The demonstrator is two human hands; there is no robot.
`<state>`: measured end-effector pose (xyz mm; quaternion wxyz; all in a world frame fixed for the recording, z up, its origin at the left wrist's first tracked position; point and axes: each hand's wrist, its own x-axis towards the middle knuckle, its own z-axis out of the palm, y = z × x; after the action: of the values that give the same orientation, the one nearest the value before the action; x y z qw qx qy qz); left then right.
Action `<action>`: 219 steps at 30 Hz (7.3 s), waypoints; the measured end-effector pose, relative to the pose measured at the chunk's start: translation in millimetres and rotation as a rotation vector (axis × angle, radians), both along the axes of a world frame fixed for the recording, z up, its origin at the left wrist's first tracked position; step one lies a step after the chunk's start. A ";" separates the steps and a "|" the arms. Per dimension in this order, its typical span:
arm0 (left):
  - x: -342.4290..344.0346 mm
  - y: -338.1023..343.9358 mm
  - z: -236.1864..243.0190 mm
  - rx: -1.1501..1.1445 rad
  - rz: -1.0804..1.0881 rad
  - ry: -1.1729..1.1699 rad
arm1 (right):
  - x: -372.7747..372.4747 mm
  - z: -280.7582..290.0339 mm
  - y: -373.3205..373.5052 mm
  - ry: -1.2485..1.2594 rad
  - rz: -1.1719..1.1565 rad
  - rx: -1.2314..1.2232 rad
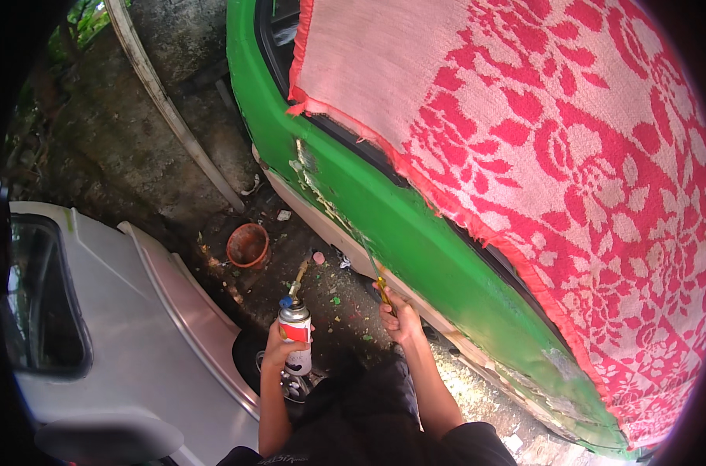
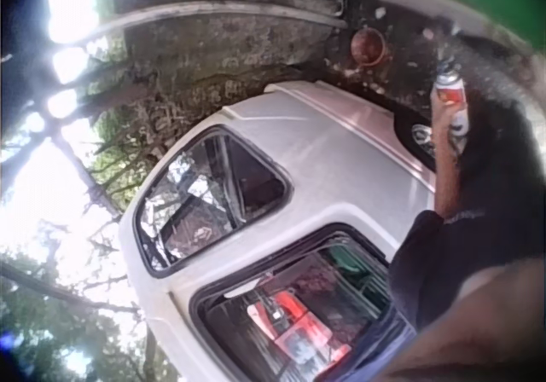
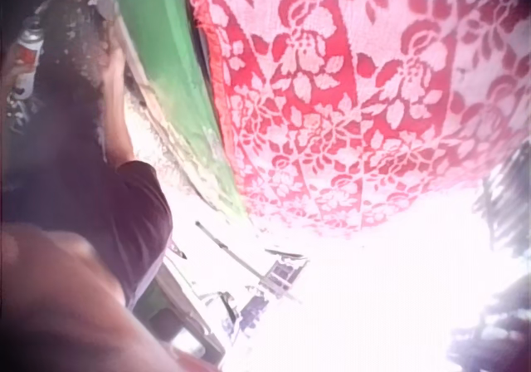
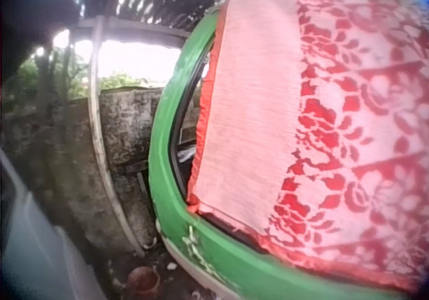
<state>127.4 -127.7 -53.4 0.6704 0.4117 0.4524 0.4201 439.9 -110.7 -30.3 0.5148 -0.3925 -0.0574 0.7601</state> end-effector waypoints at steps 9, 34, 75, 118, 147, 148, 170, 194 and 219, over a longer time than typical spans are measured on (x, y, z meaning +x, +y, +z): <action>-2.1 -0.1 11.0 -0.013 0.051 -0.006 | -0.5 -12.8 -3.2 0.064 -0.027 -0.004; -1.3 -4.9 1.4 0.014 0.035 -0.017 | -3.7 -22.4 -6.6 0.284 -0.064 -0.037; 1.5 6.2 2.5 -0.002 0.024 -0.047 | -35.3 -25.8 13.8 -0.057 -0.114 0.011; 6.6 11.1 -0.9 0.000 -0.011 -0.039 | -39.6 -27.3 7.0 0.015 -0.143 0.037; 0.4 11.8 3.3 -0.008 -0.027 -0.041 | -63.3 -27.9 20.5 -0.062 -0.165 -0.013; 1.2 13.1 3.2 -0.013 -0.020 -0.045 | -61.1 -28.0 18.9 -0.019 -0.171 -0.004; 0.1 9.2 -1.1 -0.008 -0.023 -0.055 | -44.9 -17.6 -4.0 -0.092 -0.218 0.034; 14.0 26.1 -3.0 -0.011 -0.087 -0.119 | -37.8 -17.0 -9.2 -0.102 -0.163 0.026; -5.5 23.9 -16.7 -0.008 -0.045 -0.134 | -56.9 -15.7 16.4 -0.122 -0.202 0.014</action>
<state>122.0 -103.8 -70.1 0.7102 0.3900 0.3987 0.4296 382.9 -94.2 -46.1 0.5871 -0.4383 -0.0542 0.6785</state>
